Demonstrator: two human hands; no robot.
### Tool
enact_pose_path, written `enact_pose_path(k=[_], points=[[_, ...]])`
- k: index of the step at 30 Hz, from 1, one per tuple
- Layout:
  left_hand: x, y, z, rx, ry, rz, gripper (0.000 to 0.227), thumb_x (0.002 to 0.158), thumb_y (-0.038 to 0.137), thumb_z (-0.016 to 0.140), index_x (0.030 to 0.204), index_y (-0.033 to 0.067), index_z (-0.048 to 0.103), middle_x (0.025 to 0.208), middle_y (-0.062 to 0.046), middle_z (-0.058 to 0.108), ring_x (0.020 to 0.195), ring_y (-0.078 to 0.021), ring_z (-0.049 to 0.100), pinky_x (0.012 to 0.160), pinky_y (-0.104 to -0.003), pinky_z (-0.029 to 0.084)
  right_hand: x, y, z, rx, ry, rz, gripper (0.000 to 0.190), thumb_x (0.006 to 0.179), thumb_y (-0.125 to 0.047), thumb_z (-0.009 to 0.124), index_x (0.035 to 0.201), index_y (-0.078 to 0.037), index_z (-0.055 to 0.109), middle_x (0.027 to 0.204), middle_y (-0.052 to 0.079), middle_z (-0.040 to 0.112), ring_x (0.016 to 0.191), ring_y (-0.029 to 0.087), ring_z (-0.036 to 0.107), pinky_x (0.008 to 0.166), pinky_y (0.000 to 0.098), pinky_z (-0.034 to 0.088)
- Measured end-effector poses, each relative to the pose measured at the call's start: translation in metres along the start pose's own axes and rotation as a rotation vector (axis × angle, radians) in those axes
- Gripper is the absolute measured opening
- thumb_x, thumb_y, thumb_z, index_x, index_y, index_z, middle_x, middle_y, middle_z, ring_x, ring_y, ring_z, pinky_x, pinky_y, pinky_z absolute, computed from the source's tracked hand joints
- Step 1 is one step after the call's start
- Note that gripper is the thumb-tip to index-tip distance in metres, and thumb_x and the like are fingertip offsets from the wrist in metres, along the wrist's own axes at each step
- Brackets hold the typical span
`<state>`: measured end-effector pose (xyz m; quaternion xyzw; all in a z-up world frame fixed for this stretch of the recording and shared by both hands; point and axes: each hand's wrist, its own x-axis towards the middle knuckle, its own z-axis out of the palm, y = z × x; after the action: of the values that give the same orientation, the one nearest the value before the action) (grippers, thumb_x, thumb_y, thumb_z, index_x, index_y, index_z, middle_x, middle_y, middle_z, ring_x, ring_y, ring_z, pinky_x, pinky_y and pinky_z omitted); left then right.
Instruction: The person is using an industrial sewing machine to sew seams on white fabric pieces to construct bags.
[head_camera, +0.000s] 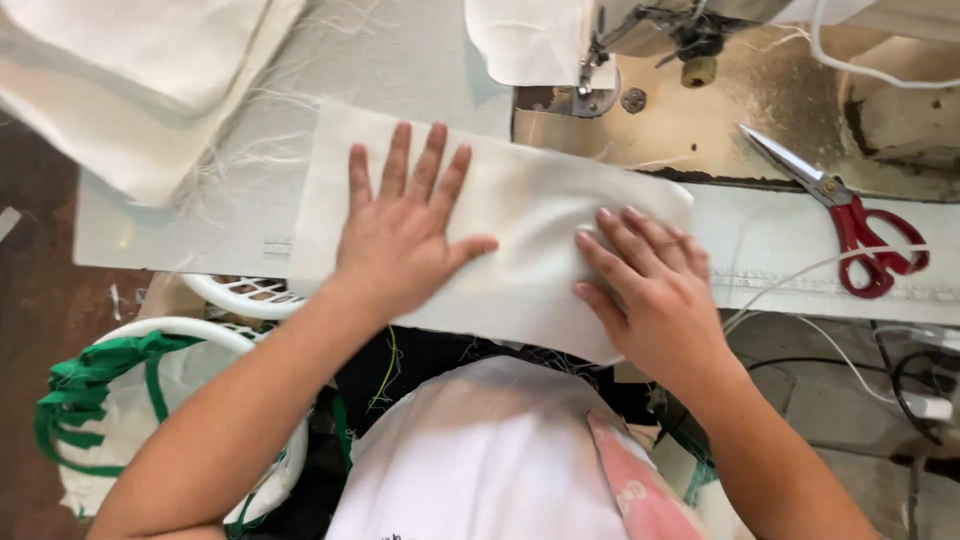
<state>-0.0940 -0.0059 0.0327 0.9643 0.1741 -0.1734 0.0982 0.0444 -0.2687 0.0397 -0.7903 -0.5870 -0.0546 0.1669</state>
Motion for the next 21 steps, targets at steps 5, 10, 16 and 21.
enact_pose_path(k=[5,10,16,21], points=[[0.014,0.005,-0.009,-0.110,-0.009,0.158,0.077,0.105,0.067,0.013,0.169,0.0246,0.002,0.176,-0.002,-0.010,0.158,-0.0306,-0.016,0.122,-0.068,-0.010,-0.018,0.033,-0.016,-0.121,-0.029,0.230,0.035,0.103,-0.033,0.077,0.133,-0.015,0.077,0.137,0.007,0.074,0.115,0.034,0.064,0.088,0.0537,0.043],[0.034,-0.044,-0.066,-0.070,0.116,0.079,0.068,0.093,0.016,0.064,0.160,0.0161,0.050,0.141,-0.009,0.062,0.127,-0.0308,0.053,0.111,-0.062,0.032,0.001,0.050,-0.023,0.179,-0.219,0.654,0.011,0.099,-0.028,0.075,0.101,-0.017,0.074,0.135,0.004,0.058,0.133,0.030,0.041,0.108,0.0512,0.025],[0.058,-0.086,-0.064,-0.137,0.193,0.319,0.011,0.098,0.014,0.074,0.106,0.0158,0.081,0.111,0.002,0.078,0.113,-0.0270,0.061,0.100,-0.053,0.034,0.053,0.027,-0.073,0.394,-0.433,1.077,0.039,0.099,-0.021,0.069,0.135,-0.024,0.056,0.115,0.000,0.067,0.092,0.019,0.062,0.083,0.0366,0.046],[0.052,-0.113,-0.021,-0.066,0.580,0.555,0.021,0.096,-0.004,0.075,0.090,0.0160,0.079,0.105,0.003,0.078,0.106,-0.0281,0.063,0.092,-0.046,0.038,-0.017,0.085,-0.022,0.098,-0.141,0.291,0.013,0.098,-0.001,0.075,0.110,-0.006,0.075,0.108,0.012,0.072,0.097,0.030,0.066,0.090,0.0449,0.051]])
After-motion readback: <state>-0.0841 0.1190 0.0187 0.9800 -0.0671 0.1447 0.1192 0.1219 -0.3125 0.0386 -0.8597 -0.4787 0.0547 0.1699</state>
